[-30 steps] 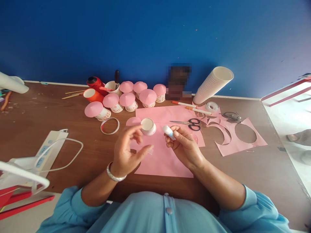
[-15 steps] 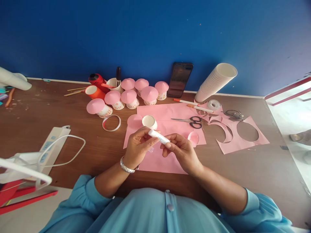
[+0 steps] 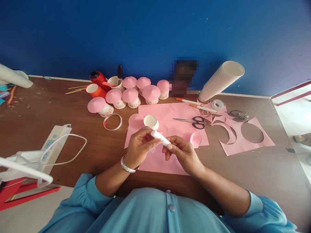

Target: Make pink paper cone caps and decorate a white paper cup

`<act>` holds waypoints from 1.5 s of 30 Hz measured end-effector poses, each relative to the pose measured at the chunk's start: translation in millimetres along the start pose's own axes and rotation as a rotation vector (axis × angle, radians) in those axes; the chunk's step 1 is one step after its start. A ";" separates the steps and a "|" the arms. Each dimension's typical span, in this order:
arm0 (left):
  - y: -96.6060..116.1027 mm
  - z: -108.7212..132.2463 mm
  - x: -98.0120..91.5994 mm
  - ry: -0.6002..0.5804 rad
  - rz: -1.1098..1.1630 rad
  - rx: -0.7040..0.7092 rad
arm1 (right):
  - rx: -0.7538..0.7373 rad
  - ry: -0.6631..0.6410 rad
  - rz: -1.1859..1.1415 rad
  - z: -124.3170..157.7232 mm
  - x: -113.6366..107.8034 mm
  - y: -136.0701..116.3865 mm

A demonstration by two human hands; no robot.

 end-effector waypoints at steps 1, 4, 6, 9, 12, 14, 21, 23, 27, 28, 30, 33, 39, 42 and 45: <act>0.9 -0.1 0.2 -0.003 -0.003 0.003 | 0.036 -0.027 -0.045 0.0 2.3 3.4; 3.1 -0.8 -0.5 -0.005 -0.028 0.013 | 0.149 -0.094 -0.183 0.5 8.3 13.2; 4.5 -1.1 -0.4 -0.018 -0.047 0.025 | 0.189 -0.118 -0.222 0.9 10.1 16.6; 7.7 -0.8 -1.0 -0.027 -0.082 0.075 | 0.124 -0.107 -0.161 0.6 7.2 12.6; 9.2 1.0 -3.0 -0.006 -0.120 0.131 | -0.032 -0.013 -0.008 1.0 -1.6 1.2; 8.2 2.9 -3.0 -0.002 -0.152 0.155 | -0.076 0.026 0.081 2.3 -4.3 -2.6; 6.4 6.3 -0.5 -0.042 -0.204 0.182 | -0.007 -0.026 0.094 0.2 -2.1 1.6; 5.6 5.5 -2.1 -0.042 -0.207 0.170 | -0.002 -0.036 0.054 -1.0 -2.8 2.8; 5.0 5.2 -2.2 -0.032 -0.187 0.167 | -0.035 -0.005 0.127 1.0 -5.3 4.2; 4.7 5.4 -1.9 -0.020 -0.174 0.163 | -0.088 0.043 0.201 2.7 -8.1 0.3; 4.6 6.4 -0.9 0.013 -0.148 0.157 | -0.254 0.177 0.396 9.1 -14.1 -14.6; 6.3 7.5 0.5 0.054 -0.117 0.158 | -0.410 0.299 0.551 16.7 -17.4 -32.2; -5.2 4.0 -1.5 0.039 -0.015 0.031 | 0.029 -0.014 0.002 0.2 -5.5 3.2; -12.4 4.4 -1.7 0.033 0.048 -0.020 | -0.049 0.107 0.052 3.3 -13.2 -0.8; -17.6 5.8 -0.2 0.037 0.082 -0.055 | -0.259 0.279 0.234 13.3 -20.8 -19.4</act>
Point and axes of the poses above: each hand's wrist, its own z-axis away from the middle knuckle, its own x-axis out of the palm, y = z × x, the point moved 9 cm from there along -z, towards the middle knuckle, and after that the axes turned 5 degrees about y, right-handed, at the moved point
